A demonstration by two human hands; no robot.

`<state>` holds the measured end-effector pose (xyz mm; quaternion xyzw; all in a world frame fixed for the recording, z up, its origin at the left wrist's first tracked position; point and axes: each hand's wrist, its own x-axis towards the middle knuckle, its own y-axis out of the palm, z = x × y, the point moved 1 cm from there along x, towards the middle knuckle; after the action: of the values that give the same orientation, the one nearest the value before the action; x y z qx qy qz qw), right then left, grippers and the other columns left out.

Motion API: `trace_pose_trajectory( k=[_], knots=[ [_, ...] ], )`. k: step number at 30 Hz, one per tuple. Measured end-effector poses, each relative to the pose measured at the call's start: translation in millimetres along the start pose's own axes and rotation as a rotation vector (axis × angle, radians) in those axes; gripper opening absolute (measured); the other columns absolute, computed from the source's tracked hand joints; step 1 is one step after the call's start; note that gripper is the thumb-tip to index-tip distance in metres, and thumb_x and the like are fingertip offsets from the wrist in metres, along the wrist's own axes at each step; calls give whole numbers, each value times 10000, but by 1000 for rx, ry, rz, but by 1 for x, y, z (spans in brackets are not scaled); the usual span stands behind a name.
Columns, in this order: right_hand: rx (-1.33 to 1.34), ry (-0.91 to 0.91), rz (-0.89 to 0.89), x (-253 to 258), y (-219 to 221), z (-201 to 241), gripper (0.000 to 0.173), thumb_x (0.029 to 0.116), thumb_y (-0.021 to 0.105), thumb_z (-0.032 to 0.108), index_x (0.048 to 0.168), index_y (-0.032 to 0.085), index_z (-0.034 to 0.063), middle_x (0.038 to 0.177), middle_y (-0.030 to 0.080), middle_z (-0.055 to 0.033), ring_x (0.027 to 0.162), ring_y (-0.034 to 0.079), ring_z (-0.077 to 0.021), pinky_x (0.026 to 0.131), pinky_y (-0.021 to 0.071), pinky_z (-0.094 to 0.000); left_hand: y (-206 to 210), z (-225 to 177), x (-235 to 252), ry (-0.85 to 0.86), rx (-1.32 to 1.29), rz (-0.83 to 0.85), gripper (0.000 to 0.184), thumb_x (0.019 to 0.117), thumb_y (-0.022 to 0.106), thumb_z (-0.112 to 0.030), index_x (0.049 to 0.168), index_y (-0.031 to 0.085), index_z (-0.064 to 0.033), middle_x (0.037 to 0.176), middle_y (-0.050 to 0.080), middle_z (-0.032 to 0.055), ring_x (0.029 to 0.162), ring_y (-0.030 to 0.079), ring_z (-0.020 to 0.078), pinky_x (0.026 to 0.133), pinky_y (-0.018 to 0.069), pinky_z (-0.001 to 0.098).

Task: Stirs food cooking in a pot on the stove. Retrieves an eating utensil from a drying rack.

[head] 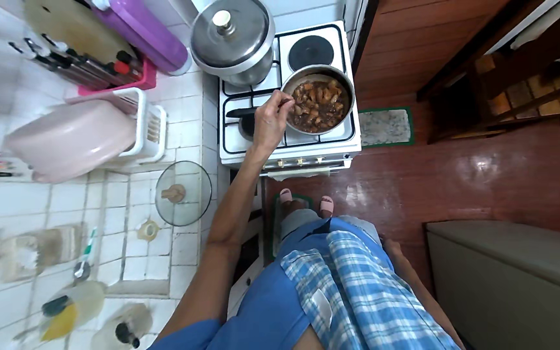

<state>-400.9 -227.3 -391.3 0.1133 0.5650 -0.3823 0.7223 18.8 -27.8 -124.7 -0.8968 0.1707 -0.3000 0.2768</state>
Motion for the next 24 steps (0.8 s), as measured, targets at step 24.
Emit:
trace_pose_trajectory(
  k=[24],
  knots=[
    [-62,43,-59,-12,-8,-24,438,1095,475,271,1330,555,-90,1296,610,-269,1147,616,-332,992,483,-487,82,3,53,-71,76,195,232,1051,557,-149,1155,664,29,1037,741,192,948,742,319,897,580,473]
  ],
)
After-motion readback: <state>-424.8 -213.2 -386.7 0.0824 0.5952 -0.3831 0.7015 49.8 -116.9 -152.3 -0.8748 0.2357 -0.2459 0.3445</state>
